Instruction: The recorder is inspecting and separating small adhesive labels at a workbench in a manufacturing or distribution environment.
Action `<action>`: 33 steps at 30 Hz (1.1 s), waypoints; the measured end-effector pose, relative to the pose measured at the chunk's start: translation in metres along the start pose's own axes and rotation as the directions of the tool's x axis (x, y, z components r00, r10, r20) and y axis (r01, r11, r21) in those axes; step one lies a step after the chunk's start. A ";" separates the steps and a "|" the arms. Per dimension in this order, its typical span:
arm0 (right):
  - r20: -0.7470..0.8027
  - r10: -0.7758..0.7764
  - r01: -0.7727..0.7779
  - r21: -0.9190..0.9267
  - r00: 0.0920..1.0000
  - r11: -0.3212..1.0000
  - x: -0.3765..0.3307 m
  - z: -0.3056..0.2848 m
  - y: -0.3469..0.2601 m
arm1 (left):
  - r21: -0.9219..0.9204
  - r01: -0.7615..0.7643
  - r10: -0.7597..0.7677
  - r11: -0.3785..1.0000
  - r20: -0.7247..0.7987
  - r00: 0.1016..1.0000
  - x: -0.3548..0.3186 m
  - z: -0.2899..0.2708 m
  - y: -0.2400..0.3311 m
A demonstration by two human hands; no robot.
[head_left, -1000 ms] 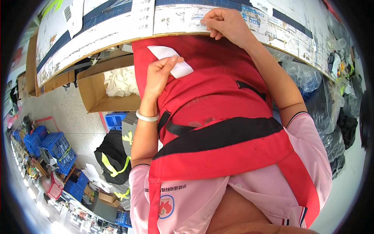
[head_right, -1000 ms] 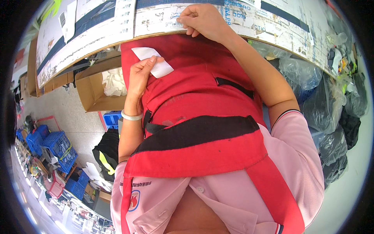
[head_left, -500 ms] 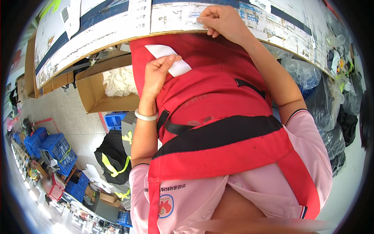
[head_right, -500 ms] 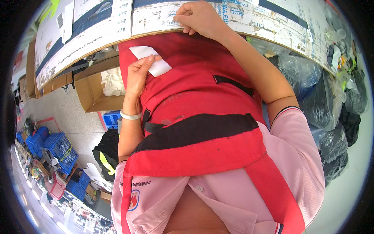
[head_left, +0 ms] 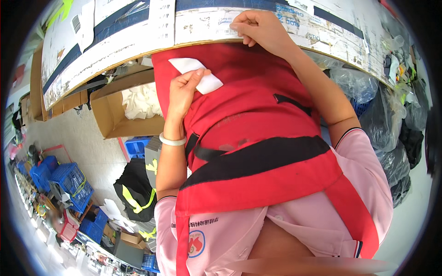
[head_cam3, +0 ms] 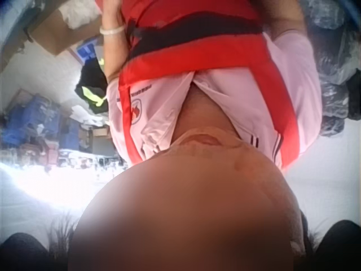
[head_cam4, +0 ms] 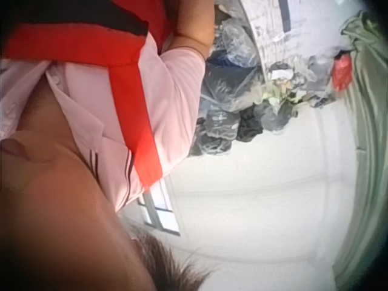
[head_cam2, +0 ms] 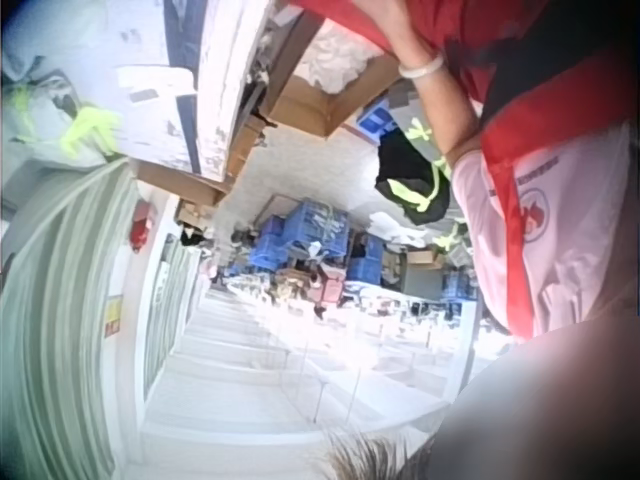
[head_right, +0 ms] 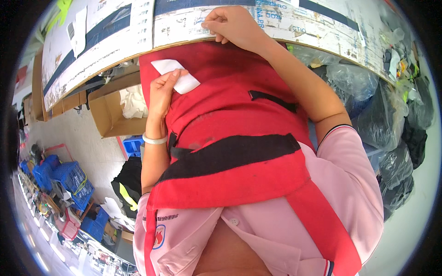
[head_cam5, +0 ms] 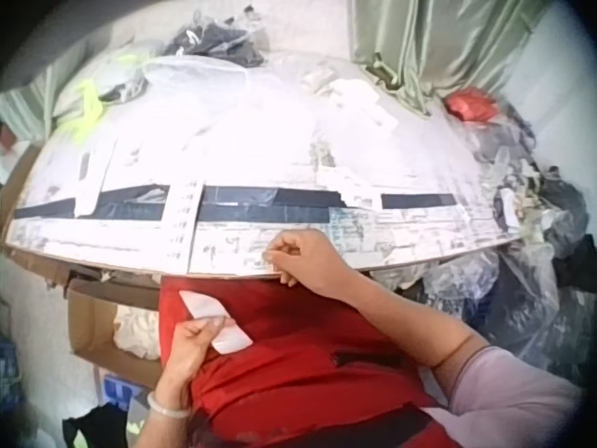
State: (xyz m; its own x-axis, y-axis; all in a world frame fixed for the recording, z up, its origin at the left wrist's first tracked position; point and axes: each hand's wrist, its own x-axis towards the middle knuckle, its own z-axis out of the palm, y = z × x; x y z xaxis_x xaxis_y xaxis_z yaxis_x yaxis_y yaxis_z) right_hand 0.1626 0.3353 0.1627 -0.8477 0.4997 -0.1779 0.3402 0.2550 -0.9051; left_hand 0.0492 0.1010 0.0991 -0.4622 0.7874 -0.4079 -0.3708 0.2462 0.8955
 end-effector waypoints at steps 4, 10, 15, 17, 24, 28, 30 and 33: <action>-0.074 0.005 0.001 0.084 0.997 0.996 -0.008 -0.032 0.001 | 0.049 0.008 -0.007 0.999 -0.015 1.000 -0.004 -0.005 -0.001; -0.367 0.067 -0.093 -0.054 0.928 0.994 0.014 -0.166 0.092 | 0.022 0.015 -0.016 1.000 0.008 1.000 0.000 0.000 0.002; -0.521 -0.088 -0.236 -0.523 0.849 0.819 0.011 -0.147 0.096 | -0.012 0.013 -0.013 1.000 -0.040 0.999 -0.008 -0.004 0.003; -0.554 -0.123 -0.204 -0.492 0.824 0.847 0.008 -0.142 0.096 | -0.008 0.001 -0.002 1.000 -0.056 0.998 -0.014 -0.009 0.004; -0.620 -0.167 0.009 -0.249 0.766 0.968 -0.003 -0.150 0.123 | -0.566 -0.129 -0.051 0.814 -0.291 0.955 -0.032 -0.112 -0.032; -0.591 -0.127 0.033 -0.168 0.796 0.985 0.004 -0.127 0.094 | -0.608 -0.024 -0.297 0.794 -0.422 0.856 -0.040 -0.210 -0.124; -0.568 -0.147 0.069 -0.158 0.810 0.985 0.012 -0.117 0.092 | -0.518 0.203 -0.519 0.831 -0.591 0.618 -0.050 -0.245 -0.160; -0.529 -0.177 0.128 -0.127 0.830 0.984 0.022 -0.104 0.077 | 0.538 0.616 0.101 0.575 -0.794 0.599 -0.088 -0.300 -0.200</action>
State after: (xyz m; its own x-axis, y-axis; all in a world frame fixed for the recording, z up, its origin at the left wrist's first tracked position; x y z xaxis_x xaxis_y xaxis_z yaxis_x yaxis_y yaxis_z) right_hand 0.2124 0.4523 0.1294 -0.5486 0.8076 0.2164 0.2775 0.4200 -0.8641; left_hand -0.0772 -0.1873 -0.0977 -0.9541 0.0477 -0.2957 -0.0649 0.9309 0.3594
